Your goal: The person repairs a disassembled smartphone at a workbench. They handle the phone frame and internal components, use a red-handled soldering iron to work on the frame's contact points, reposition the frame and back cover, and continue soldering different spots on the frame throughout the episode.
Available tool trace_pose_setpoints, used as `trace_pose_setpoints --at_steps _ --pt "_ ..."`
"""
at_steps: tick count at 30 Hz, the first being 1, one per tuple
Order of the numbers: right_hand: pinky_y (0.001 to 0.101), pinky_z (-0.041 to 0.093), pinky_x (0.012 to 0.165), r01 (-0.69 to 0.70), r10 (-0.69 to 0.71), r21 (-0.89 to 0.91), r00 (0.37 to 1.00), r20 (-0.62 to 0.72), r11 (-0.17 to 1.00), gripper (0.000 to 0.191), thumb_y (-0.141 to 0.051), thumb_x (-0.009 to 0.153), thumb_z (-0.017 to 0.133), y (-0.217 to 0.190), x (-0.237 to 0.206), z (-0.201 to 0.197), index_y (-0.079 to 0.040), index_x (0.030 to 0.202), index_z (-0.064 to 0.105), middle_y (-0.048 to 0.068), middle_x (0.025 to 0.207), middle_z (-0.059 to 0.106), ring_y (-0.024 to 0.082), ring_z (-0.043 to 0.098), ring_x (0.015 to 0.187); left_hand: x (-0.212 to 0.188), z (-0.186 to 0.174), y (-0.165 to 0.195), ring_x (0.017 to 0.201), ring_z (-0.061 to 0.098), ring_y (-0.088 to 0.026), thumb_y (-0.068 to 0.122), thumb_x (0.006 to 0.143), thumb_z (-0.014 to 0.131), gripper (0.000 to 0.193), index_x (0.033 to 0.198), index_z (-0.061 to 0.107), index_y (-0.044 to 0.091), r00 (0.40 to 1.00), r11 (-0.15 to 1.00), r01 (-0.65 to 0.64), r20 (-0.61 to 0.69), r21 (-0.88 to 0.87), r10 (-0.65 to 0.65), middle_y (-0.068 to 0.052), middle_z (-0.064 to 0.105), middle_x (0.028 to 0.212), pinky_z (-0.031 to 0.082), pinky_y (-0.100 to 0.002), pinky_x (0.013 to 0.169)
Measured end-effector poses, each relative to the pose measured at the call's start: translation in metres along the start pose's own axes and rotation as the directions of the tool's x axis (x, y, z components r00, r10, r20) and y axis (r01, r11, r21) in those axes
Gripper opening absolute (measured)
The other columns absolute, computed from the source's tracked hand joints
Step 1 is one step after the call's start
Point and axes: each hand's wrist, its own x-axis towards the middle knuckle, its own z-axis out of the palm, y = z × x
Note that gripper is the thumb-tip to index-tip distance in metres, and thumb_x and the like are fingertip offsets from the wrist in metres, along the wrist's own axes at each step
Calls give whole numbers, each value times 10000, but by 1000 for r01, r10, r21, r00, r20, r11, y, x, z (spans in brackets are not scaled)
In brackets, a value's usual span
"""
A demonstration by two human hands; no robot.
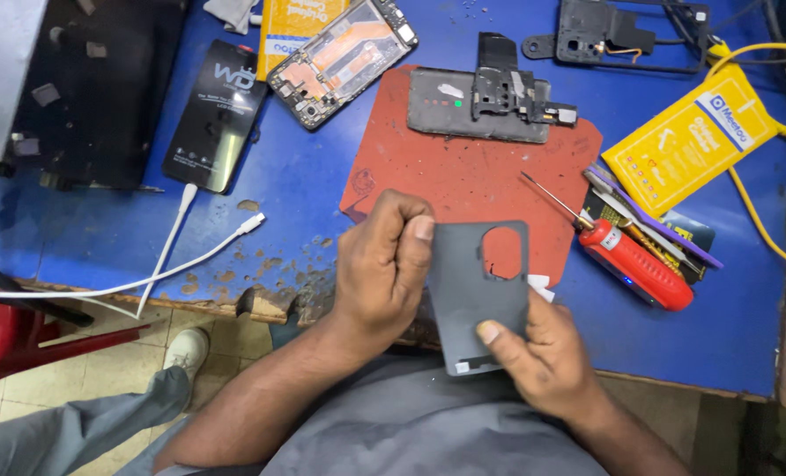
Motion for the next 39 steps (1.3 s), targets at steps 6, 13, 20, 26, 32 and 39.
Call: trace_pose_setpoints --at_steps 6,13,20,26,32,39 --pt "304 566 667 -57 60 -177 998 11 983 368 -141 918 649 -4 1 2 11 1253 638 80 818 752 135 718 698 18 -14 -4 551 467 -84 197 1109 501 420 719 525 42 983 956 125 -96 -266 -155 -15 505 615 383 -298 522" --pt "307 577 680 -41 45 -111 998 40 993 317 -159 949 640 -2 5 -1 8 1218 653 74 820 770 132 716 709 12 -14 2 627 548 -96 173 1069 595 255 879 579 4 995 997 -70 71 -32 72 -16 579 722 442 -303 569" --pt "283 562 834 -62 61 9 996 71 998 353 -136 960 624 12 -1 4 21 1276 639 75 1027 782 119 712 927 21 -27 -14 554 453 -53 285 1129 488 428 765 579 79 954 906 241 -86 -349 -287 21 536 646 354 -258 493" --pt "305 533 960 -146 131 331 989 68 932 404 -115 995 617 22 1 7 60 1357 579 109 1204 723 143 665 1089 14 -22 -10 570 450 -53 258 1097 532 308 871 565 51 982 946 186 21 -265 -187 12 503 682 372 -273 508" --pt "287 531 963 -109 120 248 992 -26 962 410 -99 1007 590 15 6 15 47 1387 545 87 1199 710 120 663 1093 -2 -1 -6 634 449 -91 230 1157 509 329 897 532 30 992 993 29 -118 -112 -42 -24 481 719 392 -305 581" --pt "299 515 1026 -32 44 320 999 -28 947 384 -92 1041 576 7 12 18 51 1394 528 98 1257 676 139 641 1155 -7 9 -10 588 412 -128 242 1149 507 359 858 469 35 989 998 63 -131 -15 -65 -58 429 675 363 -336 556"
